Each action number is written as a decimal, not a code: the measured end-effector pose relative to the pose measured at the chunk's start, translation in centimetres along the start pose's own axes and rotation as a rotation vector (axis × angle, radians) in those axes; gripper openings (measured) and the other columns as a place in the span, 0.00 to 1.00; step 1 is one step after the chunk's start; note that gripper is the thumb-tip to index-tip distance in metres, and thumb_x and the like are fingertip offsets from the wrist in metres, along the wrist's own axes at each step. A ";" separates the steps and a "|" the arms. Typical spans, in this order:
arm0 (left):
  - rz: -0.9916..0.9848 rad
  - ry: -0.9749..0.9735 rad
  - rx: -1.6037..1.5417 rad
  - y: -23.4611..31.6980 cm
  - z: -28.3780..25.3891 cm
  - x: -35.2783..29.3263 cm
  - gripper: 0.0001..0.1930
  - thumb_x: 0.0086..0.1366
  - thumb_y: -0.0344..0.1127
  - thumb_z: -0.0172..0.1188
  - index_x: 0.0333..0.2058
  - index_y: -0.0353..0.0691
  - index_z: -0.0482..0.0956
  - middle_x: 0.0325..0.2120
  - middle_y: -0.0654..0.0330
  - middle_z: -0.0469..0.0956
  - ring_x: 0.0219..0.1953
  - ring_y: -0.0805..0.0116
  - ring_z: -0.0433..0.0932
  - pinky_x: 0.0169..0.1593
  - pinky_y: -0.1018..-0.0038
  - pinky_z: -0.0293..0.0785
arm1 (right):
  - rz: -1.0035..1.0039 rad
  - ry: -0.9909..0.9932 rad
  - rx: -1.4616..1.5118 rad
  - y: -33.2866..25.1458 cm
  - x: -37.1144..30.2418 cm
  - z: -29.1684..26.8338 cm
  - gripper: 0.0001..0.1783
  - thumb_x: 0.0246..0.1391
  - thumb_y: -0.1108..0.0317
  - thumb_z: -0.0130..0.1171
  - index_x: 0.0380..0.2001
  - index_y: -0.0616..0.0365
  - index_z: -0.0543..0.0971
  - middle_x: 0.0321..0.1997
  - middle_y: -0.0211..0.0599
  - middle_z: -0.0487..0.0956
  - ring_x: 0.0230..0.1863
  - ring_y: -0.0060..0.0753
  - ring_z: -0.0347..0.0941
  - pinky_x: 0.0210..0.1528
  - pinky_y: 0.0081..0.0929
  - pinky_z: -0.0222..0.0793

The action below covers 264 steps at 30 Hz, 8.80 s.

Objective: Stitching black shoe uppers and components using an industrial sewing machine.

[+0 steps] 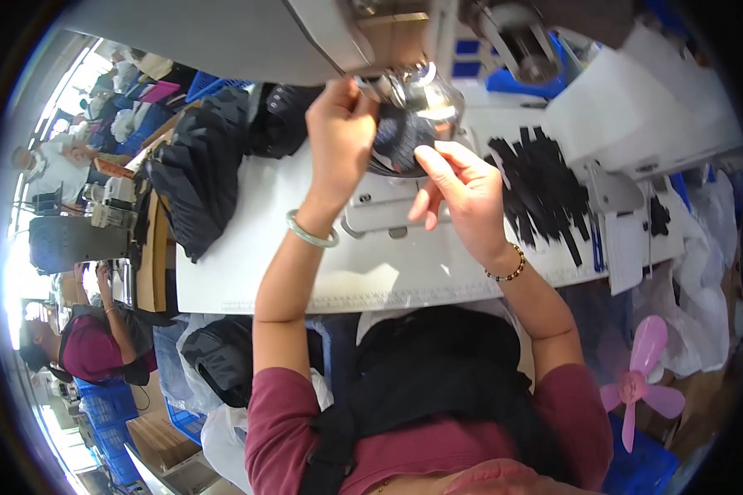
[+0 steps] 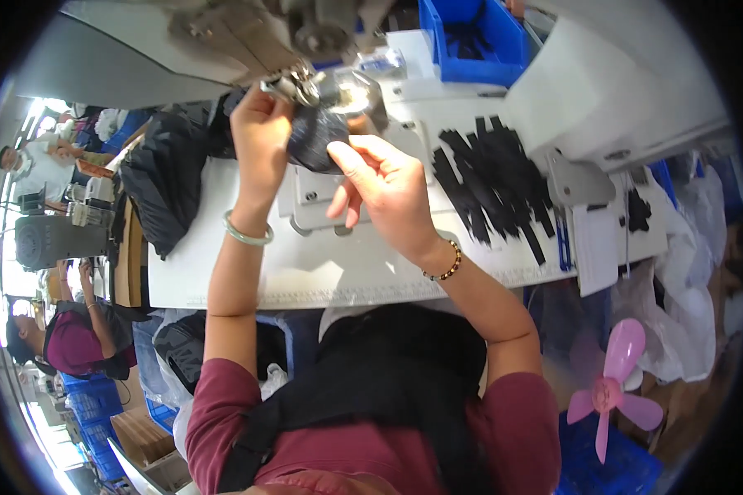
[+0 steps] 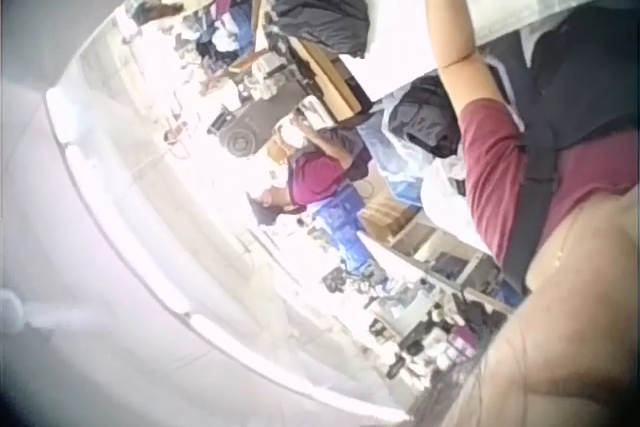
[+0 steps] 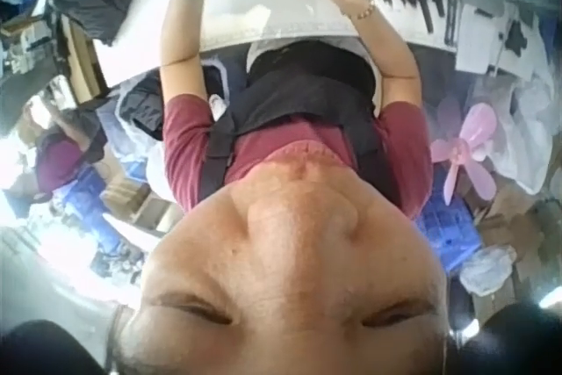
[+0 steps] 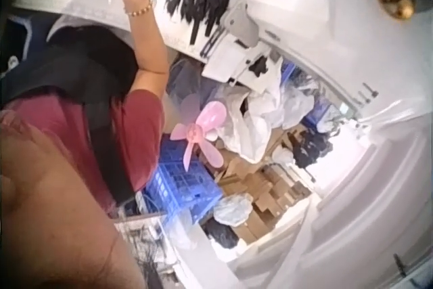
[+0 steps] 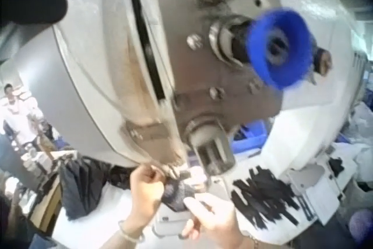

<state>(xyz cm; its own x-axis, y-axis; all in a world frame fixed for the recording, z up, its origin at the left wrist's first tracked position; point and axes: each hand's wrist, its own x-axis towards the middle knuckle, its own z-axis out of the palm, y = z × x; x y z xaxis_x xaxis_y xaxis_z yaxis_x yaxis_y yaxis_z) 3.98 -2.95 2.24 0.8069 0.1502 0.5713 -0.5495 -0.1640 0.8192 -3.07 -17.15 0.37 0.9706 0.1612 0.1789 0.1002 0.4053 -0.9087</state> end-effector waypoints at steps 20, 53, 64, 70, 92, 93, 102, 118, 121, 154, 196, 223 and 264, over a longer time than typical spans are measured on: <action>-0.140 -0.211 -0.023 2.9 -1.3 -2.6 0.11 0.58 0.36 0.59 0.26 0.33 0.73 0.21 0.70 0.69 0.25 0.81 0.62 0.32 0.84 0.58 | -0.052 0.062 -1.414 1.0 -4.6 -13.1 0.08 0.46 0.73 0.59 0.29 0.65 0.73 0.27 0.39 0.72 0.28 0.36 0.70 0.33 0.30 0.66; 0.319 -0.120 0.320 3.6 1.5 -12.6 0.09 0.59 0.24 0.57 0.39 0.34 0.77 0.37 0.55 0.75 0.32 0.73 0.77 0.30 0.82 0.77 | 0.200 0.019 -0.176 -1.6 -5.4 -5.7 0.06 0.51 0.69 0.60 0.32 0.59 0.77 0.20 0.16 0.71 0.19 0.04 0.57 0.21 0.07 0.51; -0.014 -0.445 -0.063 4.8 0.6 -10.4 0.13 0.55 0.17 0.57 0.40 0.34 0.77 0.35 0.60 0.74 0.33 0.76 0.74 0.35 0.82 0.73 | -0.129 -0.012 -0.272 -2.1 -6.5 -4.2 0.05 0.52 0.74 0.59 0.33 0.62 0.76 0.26 0.22 0.73 0.23 0.06 0.62 0.24 0.07 0.56; -0.088 -0.389 -0.143 5.3 0.7 -10.9 0.11 0.53 0.20 0.58 0.37 0.34 0.78 0.32 0.61 0.75 0.31 0.79 0.75 0.33 0.83 0.72 | -0.268 0.022 -0.319 -0.8 -6.0 -3.6 0.04 0.52 0.75 0.58 0.32 0.61 0.75 0.25 0.23 0.73 0.23 0.06 0.64 0.24 0.07 0.58; -0.323 -0.218 -0.285 4.5 0.5 -11.0 0.05 0.58 0.24 0.57 0.34 0.31 0.77 0.28 0.61 0.77 0.27 0.79 0.76 0.31 0.84 0.73 | -0.303 0.084 -0.501 0.4 -4.4 -2.3 0.10 0.50 0.72 0.60 0.32 0.59 0.69 0.29 0.26 0.72 0.23 0.13 0.67 0.22 0.10 0.62; -0.364 -0.180 -0.319 4.6 0.5 -11.1 0.05 0.58 0.24 0.56 0.34 0.30 0.77 0.29 0.60 0.77 0.27 0.79 0.76 0.30 0.84 0.73 | -0.316 0.086 -0.448 0.5 -4.3 -2.1 0.11 0.52 0.72 0.58 0.36 0.59 0.68 0.31 0.28 0.71 0.24 0.14 0.67 0.23 0.10 0.64; -0.446 -0.254 -0.294 5.6 -1.0 -9.8 0.06 0.59 0.28 0.57 0.33 0.31 0.74 0.24 0.64 0.75 0.23 0.82 0.73 0.26 0.85 0.71 | -0.202 -0.231 -0.234 -1.8 -3.3 -3.3 0.13 0.56 0.78 0.49 0.45 0.61 0.65 0.34 0.33 0.70 0.28 0.17 0.71 0.25 0.13 0.69; -0.514 -0.577 -0.163 7.5 -3.1 -6.4 0.07 0.59 0.30 0.58 0.32 0.32 0.74 0.21 0.66 0.72 0.19 0.84 0.69 0.21 0.87 0.65 | -0.534 -0.330 -0.843 -4.6 -2.4 -2.7 0.14 0.48 0.72 0.62 0.38 0.58 0.73 0.30 0.30 0.72 0.26 0.19 0.70 0.24 0.16 0.68; -0.355 -0.381 -0.139 8.0 -4.3 -4.8 0.05 0.58 0.29 0.58 0.31 0.32 0.75 0.19 0.67 0.72 0.17 0.85 0.66 0.18 0.87 0.60 | -0.365 -0.155 -0.654 -3.7 -2.7 -1.6 0.14 0.51 0.70 0.60 0.39 0.59 0.69 0.30 0.33 0.72 0.24 0.21 0.74 0.19 0.16 0.69; -0.549 -0.499 -0.152 5.5 -3.4 0.6 0.09 0.60 0.30 0.54 0.29 0.27 0.75 0.21 0.59 0.75 0.22 0.75 0.75 0.28 0.82 0.75 | -0.689 0.053 -0.724 1.4 0.8 -0.9 0.15 0.52 0.80 0.55 0.45 0.66 0.72 0.43 0.45 0.78 0.41 0.32 0.77 0.42 0.22 0.72; -0.708 -0.506 -0.144 5.2 -3.3 1.3 0.07 0.60 0.31 0.56 0.28 0.32 0.75 0.16 0.67 0.69 0.15 0.84 0.68 0.16 0.86 0.62 | -0.684 0.079 -0.913 -0.6 0.1 0.3 0.16 0.52 0.78 0.55 0.47 0.61 0.74 0.32 0.46 0.77 0.30 0.40 0.76 0.32 0.26 0.72; -0.666 -0.411 -0.339 4.1 -2.5 2.6 0.08 0.56 0.30 0.61 0.26 0.31 0.74 0.15 0.65 0.65 0.12 0.80 0.64 0.11 0.84 0.59 | -0.451 0.201 -0.687 -0.5 1.2 0.4 0.15 0.53 0.77 0.56 0.33 0.61 0.59 0.21 0.34 0.71 0.19 0.19 0.69 0.22 0.17 0.63; -0.364 -0.089 -0.201 5.1 -18.3 -5.6 0.01 0.57 0.27 0.57 0.28 0.37 0.74 0.18 0.72 0.69 0.19 0.89 0.62 0.22 0.90 0.53 | -0.422 -0.186 -0.573 1.4 -3.4 4.3 0.09 0.50 0.73 0.61 0.28 0.61 0.69 0.18 0.26 0.70 0.16 0.09 0.62 0.17 0.10 0.55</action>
<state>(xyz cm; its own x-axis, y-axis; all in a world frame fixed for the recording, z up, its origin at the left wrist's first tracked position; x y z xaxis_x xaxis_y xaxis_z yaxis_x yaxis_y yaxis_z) -7.29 13.23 4.13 0.9669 0.0769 0.2435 -0.2493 0.0791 0.9652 -7.16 -13.30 0.08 0.7761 0.2660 0.5717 0.6051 -0.0592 -0.7939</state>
